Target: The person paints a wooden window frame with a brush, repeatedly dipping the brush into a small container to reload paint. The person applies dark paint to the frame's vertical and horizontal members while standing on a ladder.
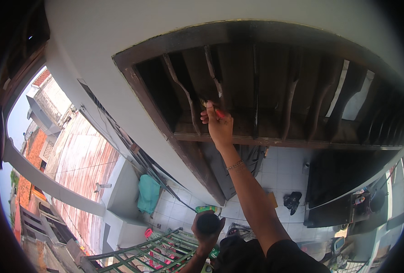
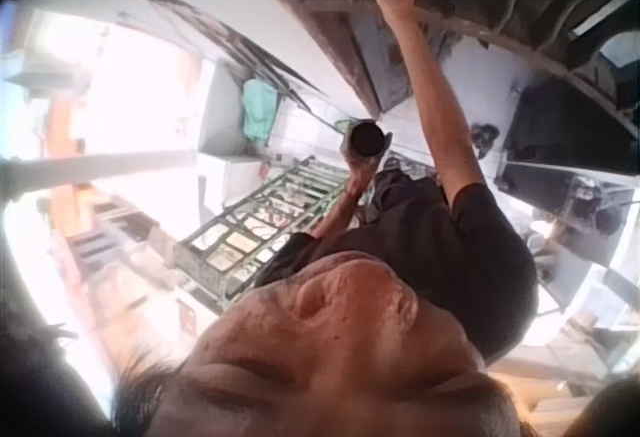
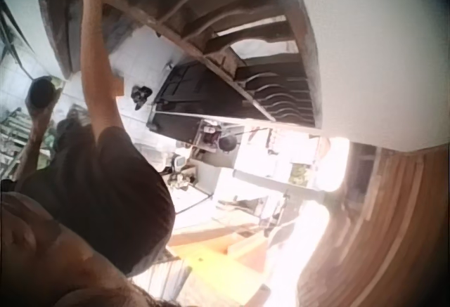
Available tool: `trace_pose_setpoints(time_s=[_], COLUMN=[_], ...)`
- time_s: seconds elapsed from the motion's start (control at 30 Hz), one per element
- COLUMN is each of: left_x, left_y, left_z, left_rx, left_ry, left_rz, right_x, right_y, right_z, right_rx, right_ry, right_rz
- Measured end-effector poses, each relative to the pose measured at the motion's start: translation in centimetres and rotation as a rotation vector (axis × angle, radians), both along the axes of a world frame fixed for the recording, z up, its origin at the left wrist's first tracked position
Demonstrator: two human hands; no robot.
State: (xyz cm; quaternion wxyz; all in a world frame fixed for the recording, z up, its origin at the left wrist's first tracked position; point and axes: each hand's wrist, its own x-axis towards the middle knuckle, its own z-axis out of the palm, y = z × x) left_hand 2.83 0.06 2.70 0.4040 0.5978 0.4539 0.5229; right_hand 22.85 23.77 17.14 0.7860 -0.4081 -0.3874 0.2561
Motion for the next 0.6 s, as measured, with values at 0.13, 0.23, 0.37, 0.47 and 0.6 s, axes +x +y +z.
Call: trace_pose_setpoints(time_s=[0.13, 0.23, 0.37, 0.47, 0.6], left_x=[-0.1, 0.2, 0.1, -0.1, -0.1], left_y=[0.1, 0.5, 0.3, 0.3, 0.3], left_z=[0.2, 0.4, 0.7, 0.3, 0.1], left_rx=[0.002, 0.032, -0.002, 0.022, 0.029], left_ry=[0.006, 0.012, -0.008, 0.022, -0.001], left_rz=[0.006, 0.004, -0.011, 0.000, 0.015], right_x=[-0.4, -0.2, -2.4, -2.6, -2.6], right_y=[-2.2, -2.1, -3.1, -4.1, -3.6], right_z=[0.1, 0.1, 0.7, 0.1, 0.7], right_rx=[-0.038, 0.016, -0.033, 0.009, 0.021], right_ry=[0.008, 0.015, -0.125, -0.139, -0.171], right_rz=[0.152, 0.030, 0.039, -0.018, -0.137])
